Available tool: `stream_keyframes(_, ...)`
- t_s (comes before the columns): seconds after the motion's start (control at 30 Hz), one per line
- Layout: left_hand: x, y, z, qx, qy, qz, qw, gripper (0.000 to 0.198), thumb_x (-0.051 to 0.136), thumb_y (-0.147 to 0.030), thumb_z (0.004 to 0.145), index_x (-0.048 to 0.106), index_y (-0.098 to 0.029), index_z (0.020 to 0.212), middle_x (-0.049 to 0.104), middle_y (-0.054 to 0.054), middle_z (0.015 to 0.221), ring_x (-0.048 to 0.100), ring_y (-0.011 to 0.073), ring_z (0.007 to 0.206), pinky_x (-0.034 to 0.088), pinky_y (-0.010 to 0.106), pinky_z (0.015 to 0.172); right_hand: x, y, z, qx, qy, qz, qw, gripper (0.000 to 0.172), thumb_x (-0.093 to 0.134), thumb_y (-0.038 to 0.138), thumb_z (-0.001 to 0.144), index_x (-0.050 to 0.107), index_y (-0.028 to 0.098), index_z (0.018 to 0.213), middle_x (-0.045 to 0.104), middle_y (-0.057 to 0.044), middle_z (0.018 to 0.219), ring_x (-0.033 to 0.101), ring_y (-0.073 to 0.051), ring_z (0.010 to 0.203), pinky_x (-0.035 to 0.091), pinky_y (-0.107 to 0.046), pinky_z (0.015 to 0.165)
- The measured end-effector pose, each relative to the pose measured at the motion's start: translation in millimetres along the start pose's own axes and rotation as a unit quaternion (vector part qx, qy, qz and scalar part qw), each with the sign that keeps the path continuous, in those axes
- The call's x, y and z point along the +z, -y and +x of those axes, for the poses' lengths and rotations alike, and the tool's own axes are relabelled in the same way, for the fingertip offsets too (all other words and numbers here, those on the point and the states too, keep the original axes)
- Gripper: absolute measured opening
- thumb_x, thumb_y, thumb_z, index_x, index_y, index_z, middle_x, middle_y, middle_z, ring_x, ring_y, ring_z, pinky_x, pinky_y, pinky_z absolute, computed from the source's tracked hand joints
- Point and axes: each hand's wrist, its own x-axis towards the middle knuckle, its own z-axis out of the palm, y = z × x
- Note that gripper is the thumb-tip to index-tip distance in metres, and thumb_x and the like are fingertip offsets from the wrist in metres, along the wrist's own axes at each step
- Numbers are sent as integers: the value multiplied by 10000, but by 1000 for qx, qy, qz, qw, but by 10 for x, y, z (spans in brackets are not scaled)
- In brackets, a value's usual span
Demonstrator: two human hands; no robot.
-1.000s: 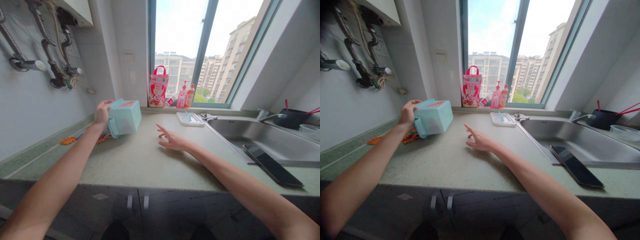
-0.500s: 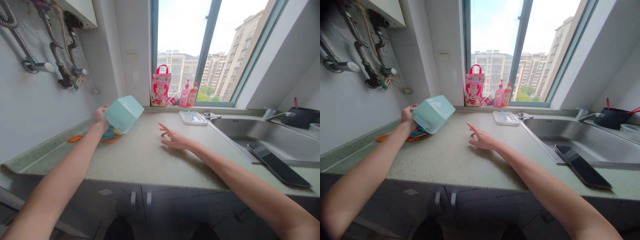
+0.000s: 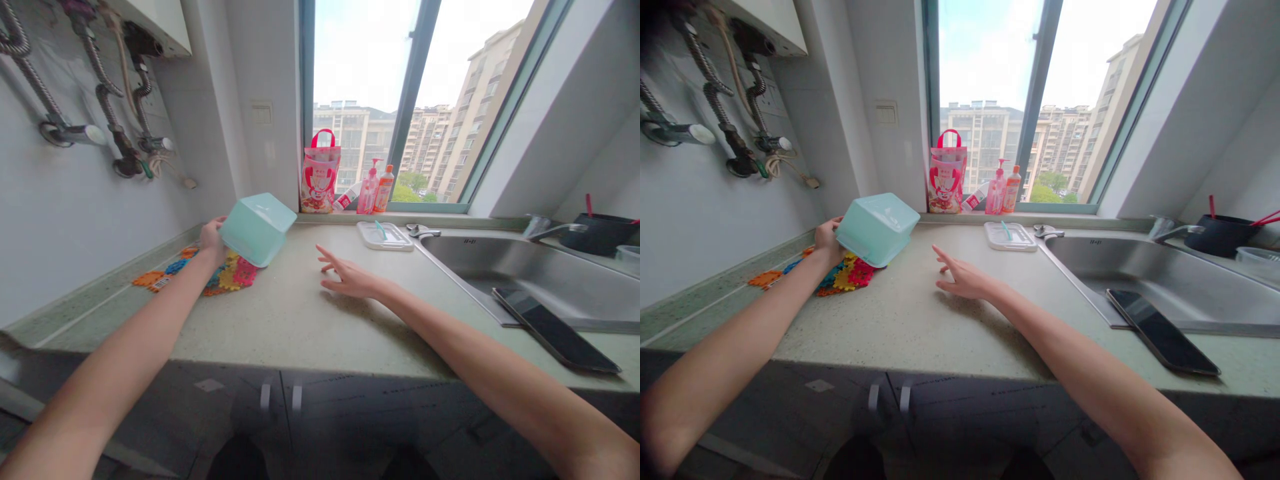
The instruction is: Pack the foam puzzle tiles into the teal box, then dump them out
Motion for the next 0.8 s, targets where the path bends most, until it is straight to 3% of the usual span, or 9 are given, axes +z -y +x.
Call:
stream_keyframes(0.17,173,-32,-199,-25,28,-72,997,241,557,-208,702,589,-185,939,576,-18,696,525,135,568,407,239,508,-11,3,-2,-7,-7,4,1000,974,650,342,972,6,304,1700,500,-233,1570,663,-285,1267,496,-534,1080)
stream_keyframes(0.3,323,-6,-376,-42,100,-51,993,286,583,-182,730,613,-185,1015,597,-18,728,530,128,544,432,229,479,-1,6,0,-9,-14,-5,1000,979,644,336,965,-2,312,1701,425,-221,1620,658,-286,1274,481,-537,1111)
stream_keyframes(0.43,432,86,-521,-33,174,16,984,285,668,-253,791,628,-204,1069,628,1,751,595,158,563,461,243,465,28,-22,28,10,-71,-6,997,1041,669,385,938,-38,303,1698,261,-219,1698,602,-325,1339,469,-573,1130)
stream_keyframes(0.53,488,161,-626,-1,221,100,970,334,673,-364,859,617,-211,1151,669,34,804,650,195,560,429,253,426,13,-61,57,45,-147,-18,988,1093,697,496,918,-32,262,1698,143,-228,1734,507,-356,1437,363,-599,1218)
stream_keyframes(0.67,527,226,-754,71,271,192,941,401,695,-447,868,646,-195,1176,720,65,861,668,207,566,397,259,427,-74,-65,71,53,-241,-55,967,1103,706,582,897,23,254,1699,122,-191,1750,237,-365,1595,282,-605,1263)
stream_keyframes(0.73,534,240,-808,129,295,239,916,406,677,-487,884,673,-202,1173,740,60,842,687,222,618,447,278,499,-121,-35,65,45,-268,-83,959,1090,712,587,892,53,264,1698,118,-178,1753,174,-368,1612,271,-621,1261)
stream_keyframes(0.8,537,244,-855,186,317,281,886,431,630,-540,917,695,-212,1188,767,67,853,715,250,707,507,316,620,-162,14,54,44,-284,-114,951,1085,726,589,880,82,280,1696,131,-176,1750,196,-390,1601,281,-648,1243)
